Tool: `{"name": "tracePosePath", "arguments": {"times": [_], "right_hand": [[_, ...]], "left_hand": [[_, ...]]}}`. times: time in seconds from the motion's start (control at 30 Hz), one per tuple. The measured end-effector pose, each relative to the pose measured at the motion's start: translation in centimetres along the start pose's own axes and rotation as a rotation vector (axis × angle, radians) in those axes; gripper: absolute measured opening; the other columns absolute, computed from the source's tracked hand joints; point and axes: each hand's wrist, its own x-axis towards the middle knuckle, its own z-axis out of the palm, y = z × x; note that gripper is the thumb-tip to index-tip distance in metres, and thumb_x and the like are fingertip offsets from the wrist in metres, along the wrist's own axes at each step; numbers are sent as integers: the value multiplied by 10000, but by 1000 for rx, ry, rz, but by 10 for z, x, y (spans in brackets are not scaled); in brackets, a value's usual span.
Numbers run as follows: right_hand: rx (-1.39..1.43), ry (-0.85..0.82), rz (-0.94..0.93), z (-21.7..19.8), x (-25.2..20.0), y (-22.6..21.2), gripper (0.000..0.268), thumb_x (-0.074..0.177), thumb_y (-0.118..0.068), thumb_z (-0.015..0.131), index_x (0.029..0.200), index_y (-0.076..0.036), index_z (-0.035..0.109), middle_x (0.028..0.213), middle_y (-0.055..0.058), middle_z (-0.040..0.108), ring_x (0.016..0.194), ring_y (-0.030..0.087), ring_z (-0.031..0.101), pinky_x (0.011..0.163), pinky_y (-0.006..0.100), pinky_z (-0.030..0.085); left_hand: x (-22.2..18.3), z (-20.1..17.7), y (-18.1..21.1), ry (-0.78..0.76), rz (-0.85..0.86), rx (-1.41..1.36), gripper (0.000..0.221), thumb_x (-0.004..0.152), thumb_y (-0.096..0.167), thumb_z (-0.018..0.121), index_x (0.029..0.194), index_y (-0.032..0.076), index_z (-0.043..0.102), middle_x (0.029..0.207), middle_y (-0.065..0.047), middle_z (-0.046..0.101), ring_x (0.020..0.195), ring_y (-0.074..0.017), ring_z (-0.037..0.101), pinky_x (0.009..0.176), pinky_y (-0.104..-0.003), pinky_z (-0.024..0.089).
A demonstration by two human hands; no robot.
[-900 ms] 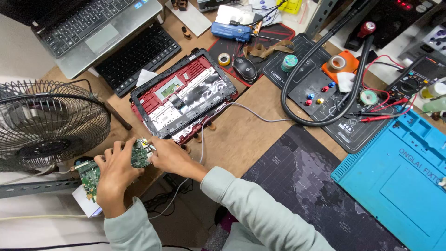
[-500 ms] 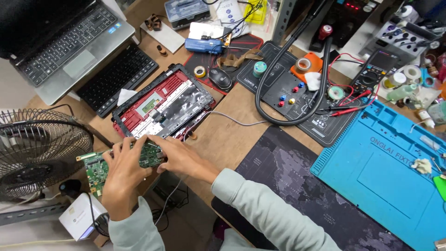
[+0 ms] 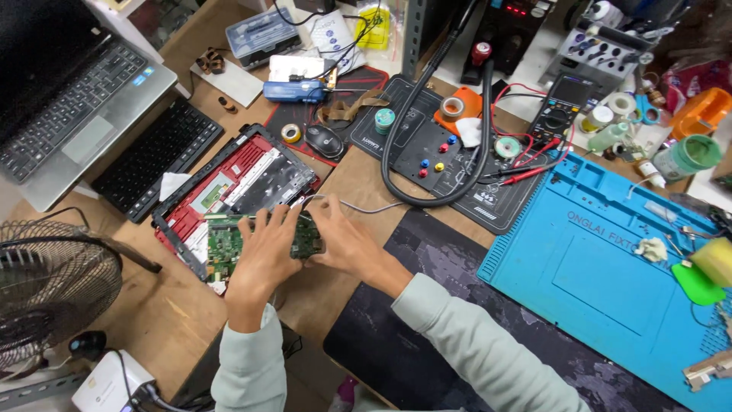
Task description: Repairing a laptop motherboard using a hot air rework station and tweezers
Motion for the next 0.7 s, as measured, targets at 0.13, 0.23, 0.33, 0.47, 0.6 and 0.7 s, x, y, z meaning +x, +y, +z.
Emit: {"name": "tracePosePath", "arguments": {"times": [0.13, 0.23, 0.33, 0.47, 0.6, 0.7], "right_hand": [[-56, 17, 97, -56, -44, 24, 853, 761, -286, 851, 1484, -137, 423, 1325, 159, 435, 972, 565, 685, 851, 649, 600], [-51, 95, 140, -79, -76, 62, 825, 754, -281, 851, 1449, -81, 456, 1294, 158, 466, 972, 562, 689, 844, 642, 602], [-89, 165, 246, -97, -112, 100, 858, 779, -305, 854, 1504, -117, 435, 1286, 151, 483, 946, 541, 700, 820, 627, 629], [-113, 207, 390, -133, -170, 124, 840, 813, -352, 867, 1483, -42, 467, 1354, 166, 462, 817, 435, 735, 648, 529, 624], [-162, 241, 510, -151, -225, 146, 849, 830, -365, 866, 1493, -33, 452, 1394, 149, 448, 851, 410, 731, 584, 518, 602], [-148, 280, 579, -163, -259, 155, 809, 842, -292, 858, 1489, -19, 457, 1400, 154, 451, 791, 372, 731, 578, 500, 592]], "left_hand": [[39, 8, 53, 18, 142, -4, 1045, 620, 219, 948, 1467, 27, 367, 1347, -184, 465, 1211, -384, 449, 1017, -586, 286], [68, 11, 102, -11, 243, 25, 977, 642, 314, 931, 1398, 41, 377, 1327, -160, 476, 1218, -368, 442, 1035, -604, 258], [83, -1, 158, 20, 393, 65, 864, 678, 328, 901, 1332, 24, 426, 1278, -172, 465, 1168, -380, 468, 995, -559, 278], [103, 1, 228, 12, 589, 6, 928, 717, 304, 881, 1443, -43, 419, 1290, -255, 479, 1128, -427, 515, 1002, -577, 275], [116, 14, 289, 53, 751, -16, 943, 713, 374, 868, 1455, -23, 443, 1275, -245, 485, 1074, -382, 533, 981, -535, 292], [120, 21, 325, 85, 863, 0, 897, 751, 383, 852, 1439, -17, 437, 1249, -247, 487, 1039, -380, 542, 964, -547, 320]]}}
